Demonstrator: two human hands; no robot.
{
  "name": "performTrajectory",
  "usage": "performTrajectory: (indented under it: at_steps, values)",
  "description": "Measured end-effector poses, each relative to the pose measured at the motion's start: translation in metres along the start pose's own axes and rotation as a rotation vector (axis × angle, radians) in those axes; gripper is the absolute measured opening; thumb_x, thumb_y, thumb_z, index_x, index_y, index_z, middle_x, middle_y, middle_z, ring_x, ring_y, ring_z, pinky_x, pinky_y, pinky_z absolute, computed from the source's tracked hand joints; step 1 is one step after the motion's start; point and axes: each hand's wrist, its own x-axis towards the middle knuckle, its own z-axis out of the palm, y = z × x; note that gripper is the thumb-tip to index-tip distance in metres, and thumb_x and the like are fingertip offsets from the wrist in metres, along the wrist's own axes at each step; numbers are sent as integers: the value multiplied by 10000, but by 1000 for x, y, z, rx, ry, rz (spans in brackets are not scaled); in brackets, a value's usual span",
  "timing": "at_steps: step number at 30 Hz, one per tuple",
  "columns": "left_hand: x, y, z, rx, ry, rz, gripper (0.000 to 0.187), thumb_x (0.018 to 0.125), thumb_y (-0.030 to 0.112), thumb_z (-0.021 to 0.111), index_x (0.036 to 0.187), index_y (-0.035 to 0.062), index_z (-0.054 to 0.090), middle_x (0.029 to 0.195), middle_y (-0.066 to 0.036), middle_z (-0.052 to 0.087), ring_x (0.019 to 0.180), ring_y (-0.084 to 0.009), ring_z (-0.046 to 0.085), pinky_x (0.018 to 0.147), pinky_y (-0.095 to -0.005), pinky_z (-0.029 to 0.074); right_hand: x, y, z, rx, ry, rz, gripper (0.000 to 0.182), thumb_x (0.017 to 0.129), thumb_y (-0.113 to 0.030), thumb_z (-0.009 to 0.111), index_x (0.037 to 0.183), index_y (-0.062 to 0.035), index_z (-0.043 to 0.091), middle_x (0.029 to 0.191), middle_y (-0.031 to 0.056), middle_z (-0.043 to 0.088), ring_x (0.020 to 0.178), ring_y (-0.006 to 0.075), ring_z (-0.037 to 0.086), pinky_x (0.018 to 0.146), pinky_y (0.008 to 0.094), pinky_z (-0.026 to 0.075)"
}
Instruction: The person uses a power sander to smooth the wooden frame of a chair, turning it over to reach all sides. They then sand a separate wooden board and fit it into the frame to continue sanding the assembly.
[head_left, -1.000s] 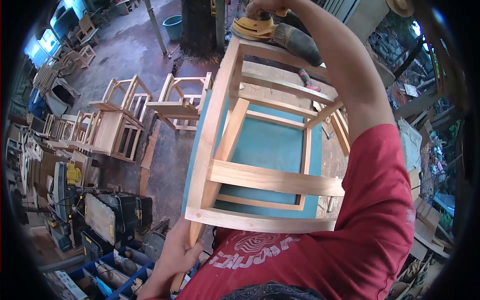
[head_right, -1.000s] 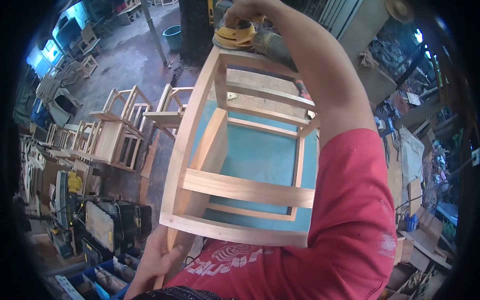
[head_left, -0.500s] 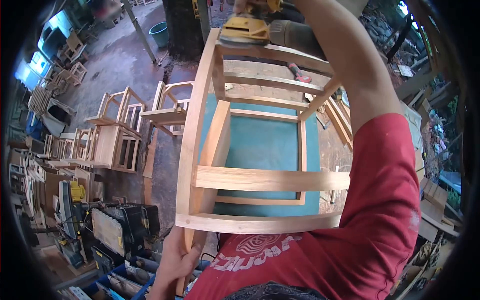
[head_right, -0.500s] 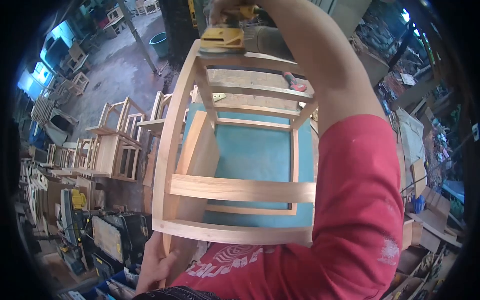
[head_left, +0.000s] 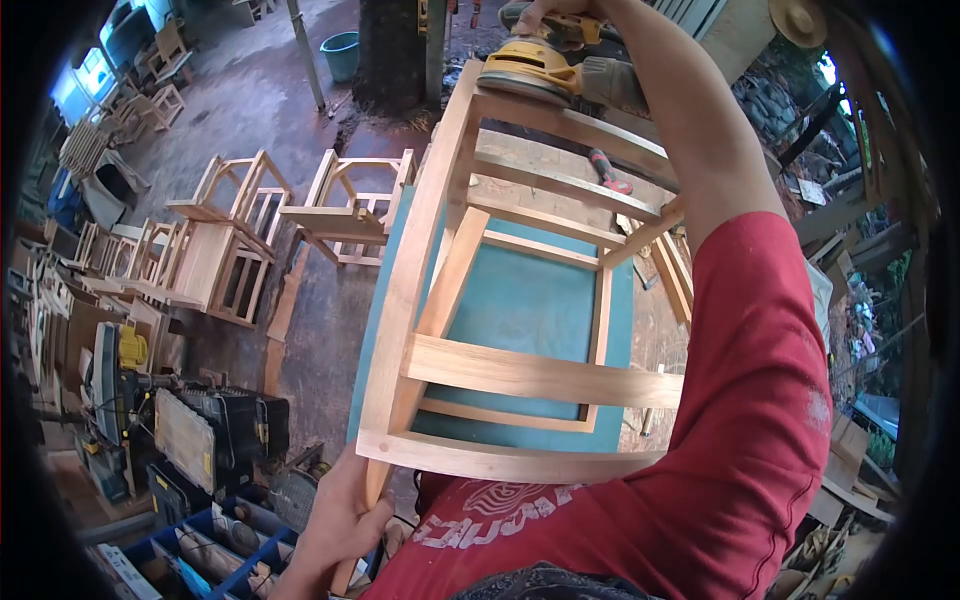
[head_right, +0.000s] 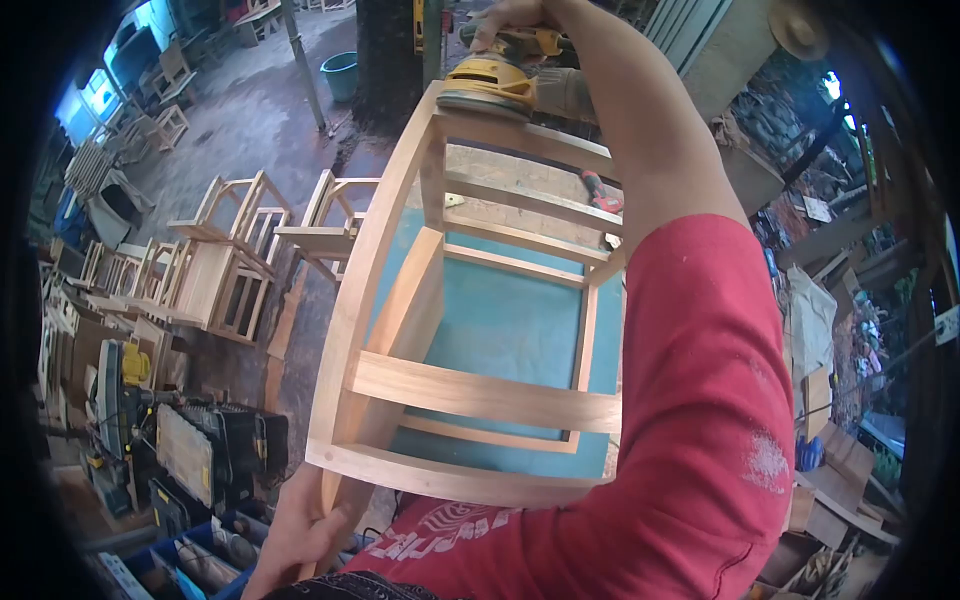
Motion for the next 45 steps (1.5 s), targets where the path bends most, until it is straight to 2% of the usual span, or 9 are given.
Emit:
performTrajectory:
  at_steps: [7, 10, 13, 15, 28, 30, 38, 44, 45]
  values:
    - [-5, -17, 12, -149, -20, -62, 602, 770, 14, 633, 1361, -40, 533, 1221, -271, 635, 1156, -430, 643, 1000, -421, 495, -28, 67, -12, -51, 57, -13, 651, 805, -200, 770, 1432, -212, 594, 1139, 87, 688, 889, 208, 652, 756, 408, 585]
    - [1, 5, 6, -143, -9, -71, 632, 740, 7, 604, 1365, -54, 527, 1188, -216, 660, 1131, -304, 648, 1035, -397, 479, -54, 118, -26, 56, 13, 76, 659, 831, -245, 790, 1450, -213, 567, 1096, 86, 677, 859, 191, 634, 716, 386, 576]
    - [-3, 10, 2, 38, -43, -101, 642, 894, 86, 692, 1475, -60, 462, 1352, -314, 608, 1307, -424, 563, 1099, -424, 419, -68, 164, -49, 167, -288, 372, 561, 870, -287, 795, 1388, -206, 595, 967, 70, 687, 760, 184, 622, 667, 346, 567]
    - [-3, 12, 4, 17, -60, -115, 639, 884, 75, 686, 1468, -68, 472, 1367, -289, 609, 1314, -384, 558, 1117, -412, 404, -105, 176, -39, 55, 3, 321, 404, 888, -280, 782, 1259, -177, 658, 864, 48, 675, 674, 177, 601, 620, 308, 545]
    - [-9, -7, 8, -21, -36, -164, 691, 903, 109, 689, 1514, -72, 423, 1423, -267, 575, 1319, -329, 533, 1116, -387, 403, -146, 198, -20, 42, 138, 198, 508, 820, -257, 802, 1282, -127, 637, 961, 68, 686, 798, 189, 630, 686, 348, 553]
    - [-6, -10, 13, -208, 6, -130, 710, 768, 58, 575, 1452, -82, 442, 1275, -170, 636, 1209, -236, 594, 1077, -364, 436, -150, 194, -15, 11, 176, 151, 525, 808, -253, 806, 1286, -119, 634, 977, 72, 688, 819, 191, 634, 697, 355, 555]
    - [-2, -10, 9, -161, -21, -75, 749, 740, 66, 561, 1457, -106, 427, 1286, -186, 633, 1207, -239, 600, 1077, -368, 446, -193, 149, 53, -459, 539, -165, 631, 774, -296, 827, 1319, -80, 593, 1081, 96, 683, 954, 217, 645, 816, 383, 551]
    - [-3, -13, 10, -132, 66, 46, 644, 723, 41, 603, 1352, -74, 532, 1170, -236, 657, 1121, -326, 661, 1014, -395, 488, -214, 108, 128, -770, 831, -254, 806, 701, -356, 852, 1407, -122, 538, 1171, 200, 680, 1126, 341, 661, 992, 431, 532]
    - [-2, -12, 9, -108, 49, 75, 643, 724, 41, 604, 1353, -72, 534, 1173, -241, 657, 1123, -337, 663, 1012, -397, 489, -190, 133, 134, -991, 962, -451, 714, 803, -377, 805, 1453, -239, 545, 1249, 150, 622, 1092, 303, 685, 907, 446, 578]
